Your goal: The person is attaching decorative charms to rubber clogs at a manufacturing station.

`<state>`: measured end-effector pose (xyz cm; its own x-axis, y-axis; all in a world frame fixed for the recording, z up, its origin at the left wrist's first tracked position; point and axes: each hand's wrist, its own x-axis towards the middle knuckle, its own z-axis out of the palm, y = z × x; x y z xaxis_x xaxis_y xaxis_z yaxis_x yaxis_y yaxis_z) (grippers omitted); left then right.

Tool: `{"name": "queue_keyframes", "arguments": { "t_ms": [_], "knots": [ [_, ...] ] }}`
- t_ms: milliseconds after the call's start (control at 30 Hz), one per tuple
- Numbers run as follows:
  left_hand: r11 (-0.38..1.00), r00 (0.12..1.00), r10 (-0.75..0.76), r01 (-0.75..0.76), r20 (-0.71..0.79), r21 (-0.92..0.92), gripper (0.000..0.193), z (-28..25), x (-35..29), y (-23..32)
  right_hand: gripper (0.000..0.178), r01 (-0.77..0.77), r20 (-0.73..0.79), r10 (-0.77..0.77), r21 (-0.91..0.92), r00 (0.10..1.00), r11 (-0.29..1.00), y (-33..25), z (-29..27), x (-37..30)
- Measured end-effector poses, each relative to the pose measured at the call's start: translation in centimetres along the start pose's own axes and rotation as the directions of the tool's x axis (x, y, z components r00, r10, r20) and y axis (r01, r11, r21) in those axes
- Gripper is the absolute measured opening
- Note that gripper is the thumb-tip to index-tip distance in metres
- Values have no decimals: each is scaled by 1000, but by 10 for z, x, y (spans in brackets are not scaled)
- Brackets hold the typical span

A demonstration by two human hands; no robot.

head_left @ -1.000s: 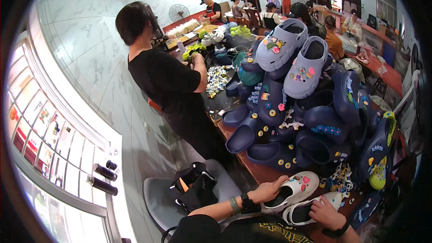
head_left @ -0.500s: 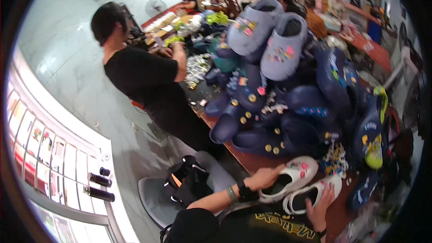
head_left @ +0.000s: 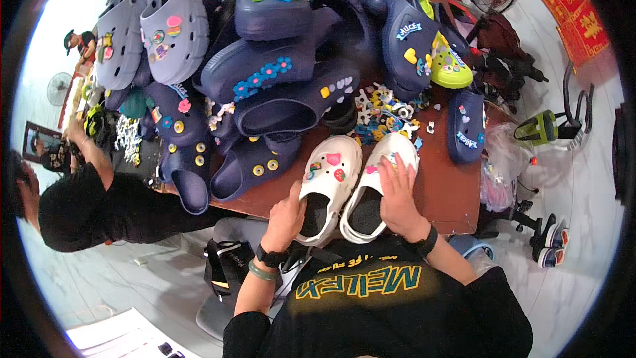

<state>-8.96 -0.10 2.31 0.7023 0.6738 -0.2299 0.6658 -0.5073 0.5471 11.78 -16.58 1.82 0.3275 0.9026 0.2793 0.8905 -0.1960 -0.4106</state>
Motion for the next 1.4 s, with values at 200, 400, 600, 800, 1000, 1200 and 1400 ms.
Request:
{"name": "queue_keyframes", "arguments": {
  "t_ms": [200,400,600,800,1000,1200,1400],
  "knots": [
    [997,993,77,-79,-89,-18,42,-4,22,-6,53,-14,5,14,6,1000,1000,-13,5,3],
    [997,996,54,-58,-65,-59,28,-29,21,-8,43,34,-55,-28,105,998,994,-3,-8,-6],
    [997,995,69,-70,-72,-17,39,-39,12,7,26,-272,-207,365,371,908,888,60,-10,-12],
    [949,919,180,-256,-352,-184,8,-50,-4,64,30,-274,-115,399,555,910,786,74,-21,18],
    [778,771,601,-504,210,-375,28,18,6,80,26,217,-52,-211,212,976,953,62,-7,57],
    [727,682,677,-560,278,-397,40,24,20,89,11,358,-199,-306,335,931,872,45,-10,52],
    [631,603,752,-539,267,-558,38,44,36,80,18,253,-45,-250,242,967,937,41,-11,66]
  ]
}}
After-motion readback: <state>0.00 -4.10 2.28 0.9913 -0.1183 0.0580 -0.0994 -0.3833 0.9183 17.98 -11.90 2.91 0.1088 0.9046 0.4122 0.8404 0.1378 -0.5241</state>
